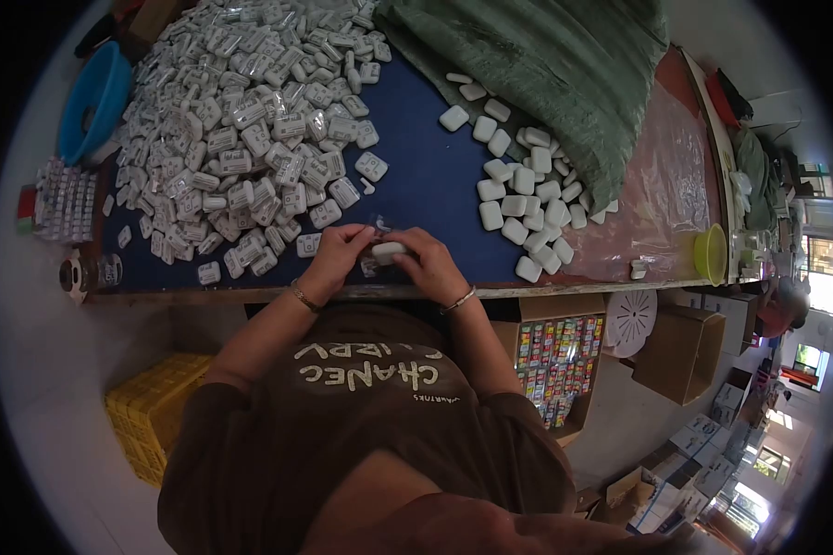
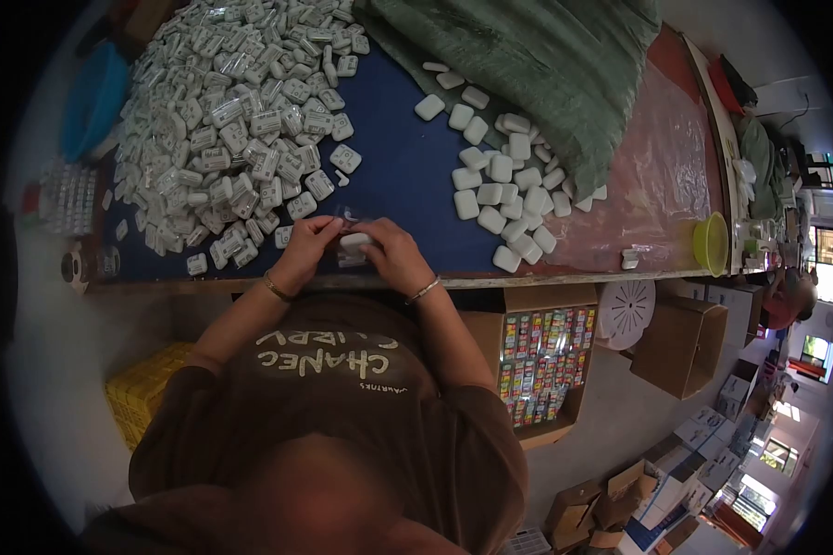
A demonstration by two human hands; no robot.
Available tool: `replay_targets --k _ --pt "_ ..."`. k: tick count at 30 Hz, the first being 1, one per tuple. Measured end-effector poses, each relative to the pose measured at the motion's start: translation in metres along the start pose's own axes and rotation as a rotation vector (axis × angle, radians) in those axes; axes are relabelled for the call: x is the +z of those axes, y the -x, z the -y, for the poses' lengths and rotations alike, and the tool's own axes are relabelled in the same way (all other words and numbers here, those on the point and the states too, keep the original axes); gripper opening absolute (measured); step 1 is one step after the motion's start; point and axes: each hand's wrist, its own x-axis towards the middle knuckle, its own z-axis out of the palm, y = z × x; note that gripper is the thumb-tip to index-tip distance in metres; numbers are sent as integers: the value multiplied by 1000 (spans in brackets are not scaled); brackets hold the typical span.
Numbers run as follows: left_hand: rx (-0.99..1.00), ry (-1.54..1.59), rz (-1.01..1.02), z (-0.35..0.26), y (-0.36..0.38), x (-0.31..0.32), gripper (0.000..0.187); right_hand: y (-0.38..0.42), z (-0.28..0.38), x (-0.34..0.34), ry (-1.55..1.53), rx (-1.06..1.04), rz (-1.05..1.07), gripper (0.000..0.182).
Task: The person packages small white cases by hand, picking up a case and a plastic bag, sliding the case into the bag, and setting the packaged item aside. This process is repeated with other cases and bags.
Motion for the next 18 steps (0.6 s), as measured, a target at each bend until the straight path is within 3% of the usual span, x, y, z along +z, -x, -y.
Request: replay_targets --k 2,5,11,18 --pt "16 -28 -19 0 -1 -5 20 -2 3 -9 30 4 -39 33" --pt "26 -85 -29 0 -1 -8 17 -7 9 -22 -170 209 -247 28" --pt "96 -215 -7 -4 0 -4 16 -16 15 -24 -61 97 -236 29" --pt "88 -300 30 -9 4 -1 16 -11 14 -23 73 107 -170 29"
